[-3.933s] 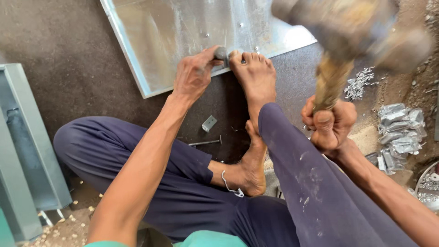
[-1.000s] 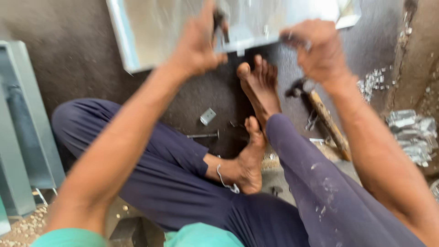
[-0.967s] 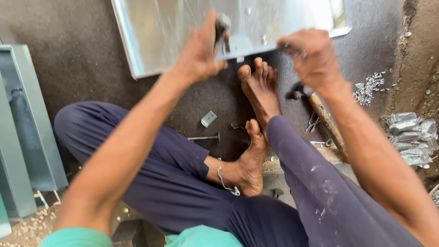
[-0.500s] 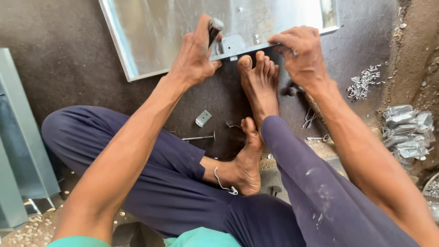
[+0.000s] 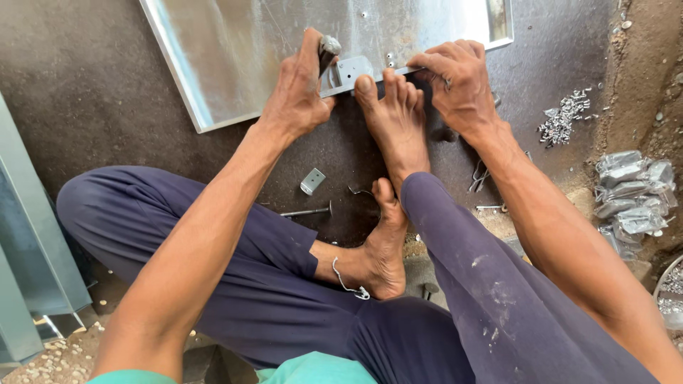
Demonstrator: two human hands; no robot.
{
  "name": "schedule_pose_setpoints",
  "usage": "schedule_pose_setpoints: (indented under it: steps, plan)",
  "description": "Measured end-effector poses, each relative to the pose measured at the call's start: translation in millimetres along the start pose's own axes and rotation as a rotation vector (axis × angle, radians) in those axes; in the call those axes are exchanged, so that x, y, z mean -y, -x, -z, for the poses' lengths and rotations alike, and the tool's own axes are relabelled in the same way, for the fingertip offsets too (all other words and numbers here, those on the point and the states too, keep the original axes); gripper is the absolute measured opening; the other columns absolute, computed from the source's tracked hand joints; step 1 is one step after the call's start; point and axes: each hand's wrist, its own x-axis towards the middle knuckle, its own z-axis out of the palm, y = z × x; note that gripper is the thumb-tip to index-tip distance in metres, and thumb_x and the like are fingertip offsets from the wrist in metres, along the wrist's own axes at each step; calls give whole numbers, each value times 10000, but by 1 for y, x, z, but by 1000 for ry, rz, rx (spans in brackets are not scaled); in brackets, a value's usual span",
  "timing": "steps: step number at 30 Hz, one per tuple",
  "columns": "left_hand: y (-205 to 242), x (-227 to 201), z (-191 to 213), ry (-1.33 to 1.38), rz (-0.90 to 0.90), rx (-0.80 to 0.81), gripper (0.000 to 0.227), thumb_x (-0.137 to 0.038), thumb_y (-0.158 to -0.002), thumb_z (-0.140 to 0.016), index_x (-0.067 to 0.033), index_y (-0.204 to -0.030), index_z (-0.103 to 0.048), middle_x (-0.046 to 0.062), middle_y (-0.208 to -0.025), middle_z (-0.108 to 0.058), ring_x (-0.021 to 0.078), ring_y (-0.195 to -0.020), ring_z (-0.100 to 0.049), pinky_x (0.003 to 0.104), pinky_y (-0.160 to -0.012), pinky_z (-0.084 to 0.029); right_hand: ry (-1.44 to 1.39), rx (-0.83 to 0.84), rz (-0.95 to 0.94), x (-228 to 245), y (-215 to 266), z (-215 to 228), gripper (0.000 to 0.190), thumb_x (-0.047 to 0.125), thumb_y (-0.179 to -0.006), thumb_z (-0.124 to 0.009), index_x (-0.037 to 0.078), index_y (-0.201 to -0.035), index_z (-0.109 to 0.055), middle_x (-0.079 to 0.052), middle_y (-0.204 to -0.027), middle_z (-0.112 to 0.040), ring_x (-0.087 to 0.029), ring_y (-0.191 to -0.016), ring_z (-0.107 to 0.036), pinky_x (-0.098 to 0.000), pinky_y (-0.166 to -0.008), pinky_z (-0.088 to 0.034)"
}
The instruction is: The person sits on the floor and assembles metal frames by attaching small metal brackets using a hammer and nails. They repeatedly position the brackets, hammer the nails, and stack the completed frames.
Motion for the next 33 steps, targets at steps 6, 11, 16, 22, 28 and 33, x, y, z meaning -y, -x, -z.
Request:
schedule_pose_setpoints:
  steps: [6,11,16,22,28,33]
  plan:
    - [1,4,-8,-60,-68,-37,595,91,-721,-792,-65,-1127,-386,146,-884,-564,321,-799,-645,404,-691,-556,-17,12,-45,-1,3,2,164,39,-992,-726,99,-1140,-766,-60,-1072,-747,-252,-1027,-671,-413,-1010,-419]
    - [11,1,-13,-142,-133,-79,538,139,-767,-701,-71,-1145,-381,150,-928,-581,362,-865,-664,445,-758,-559,-13,29,-57,5,4,-3,177,-1,-999,-699,87,-1137,-768,-76,-1072,-752,-263,-1021,-675,-412,-1005,-433]
    - [11,13,-22,-139,-120,-71,526,168,-757,-630,-61,-1160,-383,159,-953,-582,335,-826,-662,405,-720,-593,35,21,-53,-4,13,-6,253,-42,-949,-672,92,-1137,-775,-79,-1070,-755,-262,-1032,-679,-414,-1003,-437]
    - [7,7,-21,-101,-78,-46,531,148,-723,-621,-66,-1159,-407,154,-945,-596,294,-790,-656,366,-656,-585,67,52,-54,4,7,-1,220,9,-987,-673,102,-1156,-780,-66,-1065,-760,-226,-1007,-661,-418,-1026,-420]
    - [-26,-23,41,248,-251,-82,698,2,-667,-745,59,-1281,-418,195,-916,-602,320,-761,-586,370,-635,-475,70,81,39,-8,-6,22,133,70,-1127,-664,104,-1148,-791,-93,-929,-752,-197,-805,-686,-362,-782,-526]
    - [-21,-28,50,469,144,163,438,60,-827,-760,-32,-1203,-555,159,-887,-607,352,-730,-600,402,-605,-456,13,-6,162,9,-12,41,133,37,-1091,-623,89,-1128,-739,-75,-977,-741,-198,-881,-700,-339,-831,-542]
